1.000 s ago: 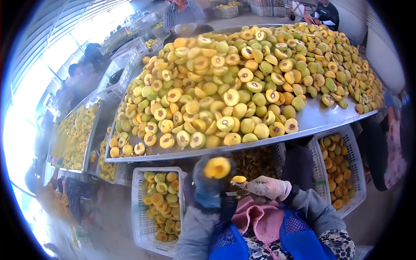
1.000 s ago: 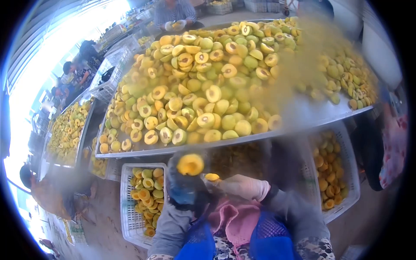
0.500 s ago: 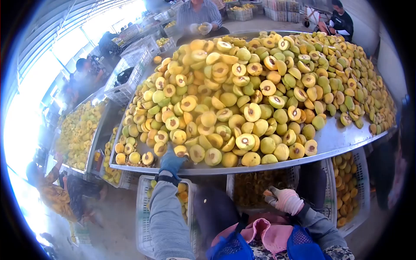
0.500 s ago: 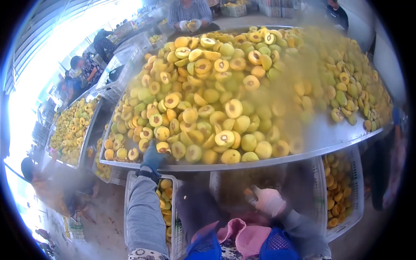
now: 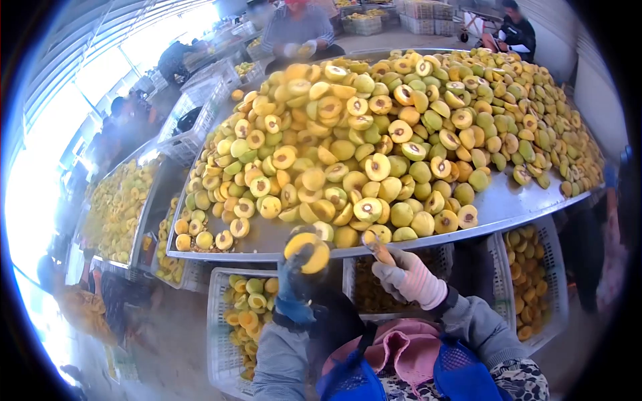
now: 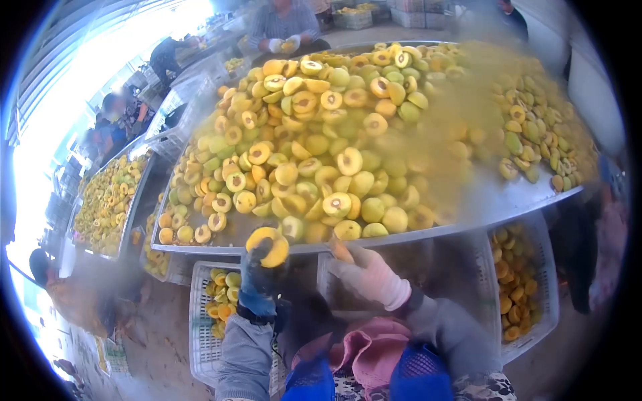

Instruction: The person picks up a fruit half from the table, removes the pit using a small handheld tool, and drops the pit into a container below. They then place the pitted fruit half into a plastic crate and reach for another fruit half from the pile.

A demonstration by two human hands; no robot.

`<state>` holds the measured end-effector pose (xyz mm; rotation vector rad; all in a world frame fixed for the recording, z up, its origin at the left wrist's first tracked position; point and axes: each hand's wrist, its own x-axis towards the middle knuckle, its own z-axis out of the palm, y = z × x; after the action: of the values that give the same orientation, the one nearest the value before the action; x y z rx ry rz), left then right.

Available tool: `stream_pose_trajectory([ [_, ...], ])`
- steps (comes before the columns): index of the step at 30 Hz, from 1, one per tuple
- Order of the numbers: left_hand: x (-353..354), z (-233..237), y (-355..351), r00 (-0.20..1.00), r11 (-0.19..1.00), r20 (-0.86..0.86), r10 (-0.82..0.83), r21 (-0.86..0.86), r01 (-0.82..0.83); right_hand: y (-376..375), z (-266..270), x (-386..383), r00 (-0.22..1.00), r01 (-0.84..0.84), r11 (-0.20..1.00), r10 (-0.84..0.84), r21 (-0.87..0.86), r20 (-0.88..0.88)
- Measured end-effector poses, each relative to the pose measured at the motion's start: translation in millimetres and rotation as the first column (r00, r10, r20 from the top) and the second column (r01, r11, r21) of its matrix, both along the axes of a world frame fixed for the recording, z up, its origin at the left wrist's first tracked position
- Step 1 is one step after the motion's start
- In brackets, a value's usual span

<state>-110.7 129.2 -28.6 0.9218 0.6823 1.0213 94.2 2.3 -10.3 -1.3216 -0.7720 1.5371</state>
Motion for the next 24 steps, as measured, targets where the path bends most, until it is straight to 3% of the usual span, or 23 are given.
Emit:
stream_pose_trajectory([
  [1, 16.8, 4.0, -16.6, 0.997, 1.0, 0.071, -0.014, -0.005, 0.014, -2.5, 0.5, -6.3, 0.986, 0.088, 0.991, -0.072, 0.104, -0.154],
  [2, 30.1, 5.6, -30.7, 0.99, 0.998, 0.13, -0.055, 0.023, 0.052, -4.0, 1.5, -10.0, 0.984, 0.113, 0.986, -0.094, 0.119, -0.154],
  [3, 35.0, 1.8, -39.8, 0.99, 0.942, -0.135, -0.028, 0.329, 0.072, -4.3, 3.0, -11.8, 0.981, 0.138, 0.981, -0.116, 0.134, -0.155],
  [5, 47.6, -0.9, -54.2, 0.965, 0.868, -0.262, -0.032, 0.472, 0.157, -9.5, 3.6, -8.4, 0.979, 0.162, 0.975, -0.138, 0.154, -0.152],
  [7, 63.3, 2.0, -66.2, 0.98, 0.96, -0.012, -0.198, 0.201, 0.197, -17.5, -4.3, 1.1, 0.975, 0.171, 0.981, -0.155, 0.092, -0.162],
  [10, 71.9, -6.3, -83.3, 0.979, 0.925, -0.173, -0.104, 0.345, 0.159, -30.8, -2.1, 9.8, 0.932, 0.194, 0.981, -0.188, -0.011, -0.309],
  [11, 73.5, -8.0, -87.0, 0.984, 0.936, -0.118, -0.133, 0.313, 0.164, -34.5, -1.0, 11.2, 0.903, 0.2, 0.979, -0.203, -0.048, -0.378],
  [14, 80.9, -23.1, -93.3, 0.987, 0.877, -0.157, 0.031, 0.478, 0.048, -40.4, -11.5, 18.9, 0.919, 0.101, 0.994, -0.074, 0.05, -0.388],
  [17, 85.6, -13.7, -102.6, 0.991, 0.926, -0.136, 0.001, 0.374, 0.05, -44.6, -15.6, 12.9, 0.954, 0.102, 0.972, -0.036, 0.212, -0.297],
  [19, 86.3, -15.5, -101.8, 0.976, 0.882, -0.214, 0.042, 0.466, 0.064, -47.8, -23.1, 17.7, 0.968, 0.079, 0.969, -0.018, 0.235, -0.251],
  [22, 85.1, -3.9, -103.4, 0.979, 0.941, -0.203, -0.024, 0.327, 0.09, -51.3, -6.1, 19.4, 0.908, 0.172, 0.97, -0.088, 0.172, -0.411],
  [24, 85.5, 0.0, -103.8, 0.974, 0.946, -0.224, -0.019, 0.312, 0.09, -53.4, -4.3, 18.4, 0.937, 0.217, 0.958, -0.15, 0.188, -0.316],
])
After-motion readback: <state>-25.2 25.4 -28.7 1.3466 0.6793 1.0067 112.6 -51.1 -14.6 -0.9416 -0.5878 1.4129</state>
